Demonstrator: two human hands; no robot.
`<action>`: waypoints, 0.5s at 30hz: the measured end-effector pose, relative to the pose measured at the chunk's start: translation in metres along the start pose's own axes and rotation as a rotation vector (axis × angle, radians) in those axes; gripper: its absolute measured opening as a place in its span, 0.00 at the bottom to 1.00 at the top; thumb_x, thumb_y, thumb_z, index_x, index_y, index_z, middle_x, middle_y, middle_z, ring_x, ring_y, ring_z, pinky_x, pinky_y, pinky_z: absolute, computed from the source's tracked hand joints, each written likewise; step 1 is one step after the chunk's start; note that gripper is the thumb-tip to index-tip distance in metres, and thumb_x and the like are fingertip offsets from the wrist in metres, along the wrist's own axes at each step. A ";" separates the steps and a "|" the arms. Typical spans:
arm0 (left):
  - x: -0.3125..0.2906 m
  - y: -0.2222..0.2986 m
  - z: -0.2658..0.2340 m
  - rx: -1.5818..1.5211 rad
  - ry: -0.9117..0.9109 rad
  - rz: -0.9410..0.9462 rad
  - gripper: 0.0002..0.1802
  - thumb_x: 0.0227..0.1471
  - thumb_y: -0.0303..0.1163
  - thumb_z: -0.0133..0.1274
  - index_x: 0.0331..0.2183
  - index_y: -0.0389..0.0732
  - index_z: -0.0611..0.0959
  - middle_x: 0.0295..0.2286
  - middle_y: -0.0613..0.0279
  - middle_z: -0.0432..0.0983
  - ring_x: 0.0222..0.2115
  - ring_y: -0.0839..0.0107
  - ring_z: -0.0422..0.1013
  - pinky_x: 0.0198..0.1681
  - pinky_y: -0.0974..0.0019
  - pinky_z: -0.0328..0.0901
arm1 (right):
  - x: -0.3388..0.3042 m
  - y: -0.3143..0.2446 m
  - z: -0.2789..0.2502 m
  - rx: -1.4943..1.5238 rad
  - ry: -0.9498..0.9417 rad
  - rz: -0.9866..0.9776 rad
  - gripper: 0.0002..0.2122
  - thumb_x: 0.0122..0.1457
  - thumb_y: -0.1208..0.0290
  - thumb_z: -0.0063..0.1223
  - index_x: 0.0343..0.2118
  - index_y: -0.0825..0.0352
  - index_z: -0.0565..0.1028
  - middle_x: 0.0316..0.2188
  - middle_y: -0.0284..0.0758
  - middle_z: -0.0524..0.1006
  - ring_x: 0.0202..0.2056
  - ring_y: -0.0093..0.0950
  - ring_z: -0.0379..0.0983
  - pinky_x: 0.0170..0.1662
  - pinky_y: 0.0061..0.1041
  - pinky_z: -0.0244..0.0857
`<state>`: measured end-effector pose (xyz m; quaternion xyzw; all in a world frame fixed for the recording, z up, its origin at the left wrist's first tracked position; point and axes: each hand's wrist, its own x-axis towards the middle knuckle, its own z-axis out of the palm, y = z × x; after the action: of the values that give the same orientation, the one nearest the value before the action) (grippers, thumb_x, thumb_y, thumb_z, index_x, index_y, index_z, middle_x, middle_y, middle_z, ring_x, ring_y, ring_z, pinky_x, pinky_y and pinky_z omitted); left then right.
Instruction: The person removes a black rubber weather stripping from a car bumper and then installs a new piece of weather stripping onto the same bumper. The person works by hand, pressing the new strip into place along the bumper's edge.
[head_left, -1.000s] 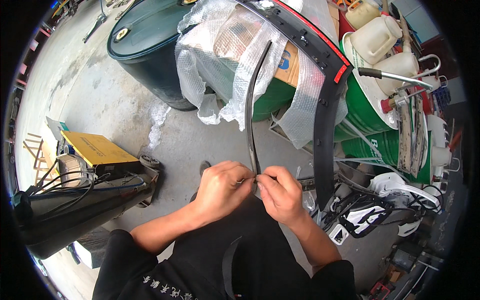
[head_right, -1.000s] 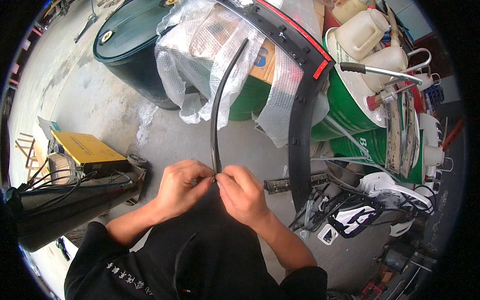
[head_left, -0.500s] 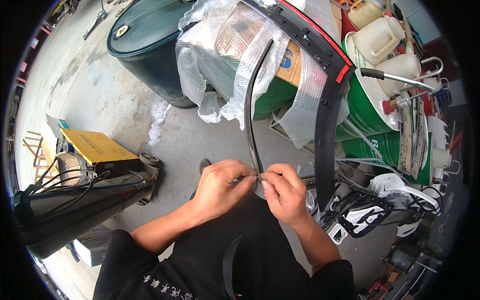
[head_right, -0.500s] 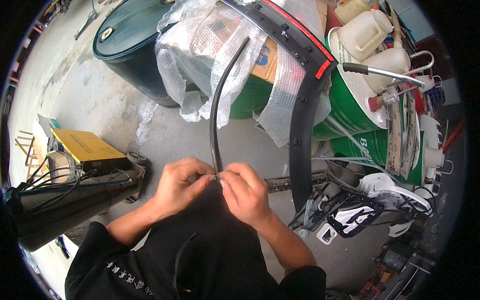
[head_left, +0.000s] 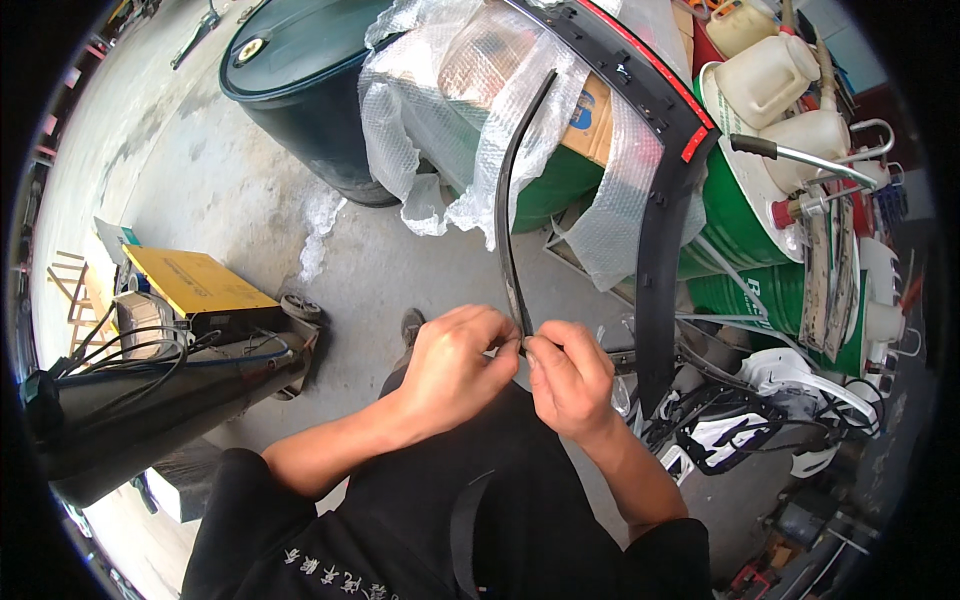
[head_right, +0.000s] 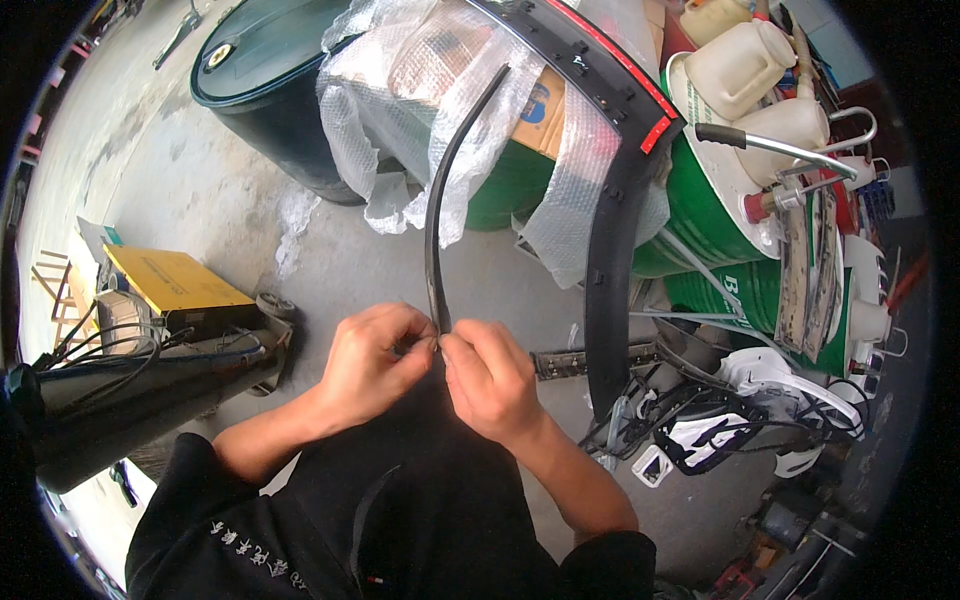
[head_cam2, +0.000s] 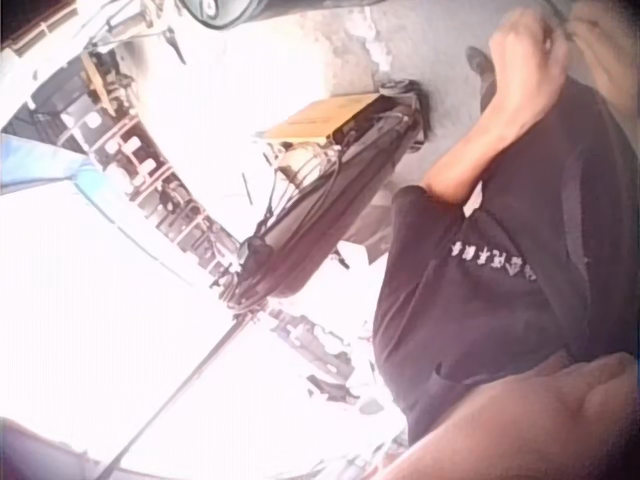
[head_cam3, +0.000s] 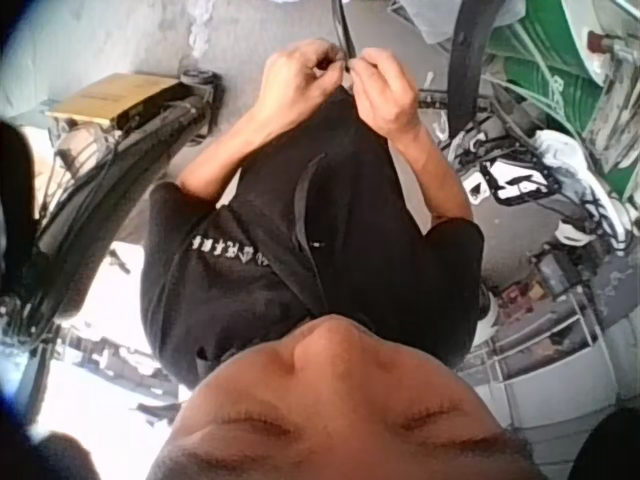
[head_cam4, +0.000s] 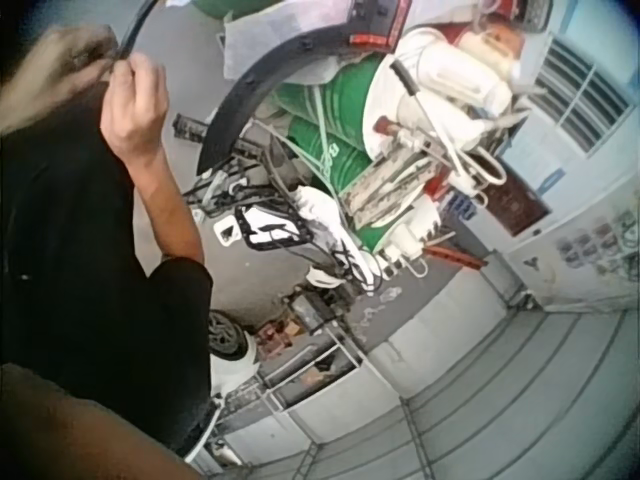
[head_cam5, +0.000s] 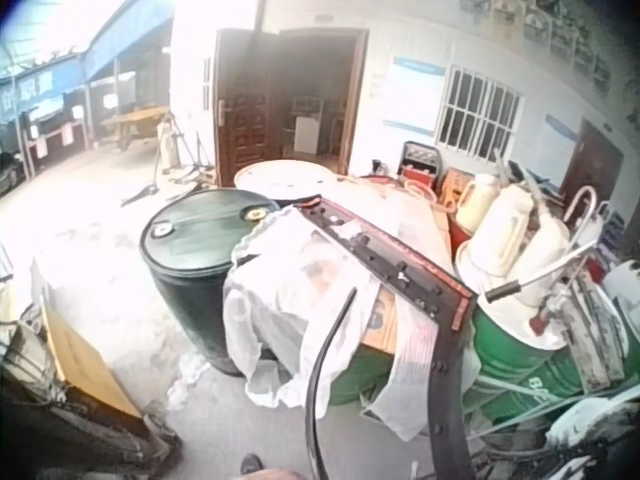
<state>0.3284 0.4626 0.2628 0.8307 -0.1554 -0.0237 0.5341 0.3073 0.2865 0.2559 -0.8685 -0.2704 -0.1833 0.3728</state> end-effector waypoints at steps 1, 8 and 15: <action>0.000 -0.001 0.002 0.014 0.019 0.019 0.04 0.42 0.20 0.58 0.26 0.34 0.79 0.24 0.53 0.76 0.26 0.55 0.74 0.28 0.60 0.68 | -0.001 0.000 0.001 0.008 0.006 0.005 0.11 0.46 0.86 0.57 0.35 0.75 0.76 0.34 0.42 0.74 0.29 0.37 0.72 0.31 0.32 0.68; 0.001 -0.012 0.010 -0.002 0.073 0.078 0.06 0.38 0.20 0.57 0.25 0.34 0.77 0.23 0.54 0.75 0.25 0.56 0.74 0.28 0.60 0.68 | -0.004 0.001 -0.001 0.101 0.003 0.109 0.10 0.47 0.86 0.57 0.35 0.74 0.76 0.34 0.42 0.74 0.30 0.39 0.74 0.32 0.33 0.69; 0.002 -0.018 0.011 -0.071 0.066 0.063 0.05 0.39 0.20 0.56 0.25 0.35 0.78 0.23 0.55 0.76 0.25 0.59 0.75 0.27 0.63 0.68 | -0.006 0.006 -0.005 0.223 -0.017 0.213 0.05 0.55 0.83 0.55 0.34 0.72 0.76 0.34 0.41 0.75 0.29 0.35 0.73 0.31 0.28 0.68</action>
<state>0.3316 0.4589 0.2424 0.8063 -0.1629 0.0150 0.5684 0.3058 0.2778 0.2529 -0.8469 -0.1986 -0.1043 0.4822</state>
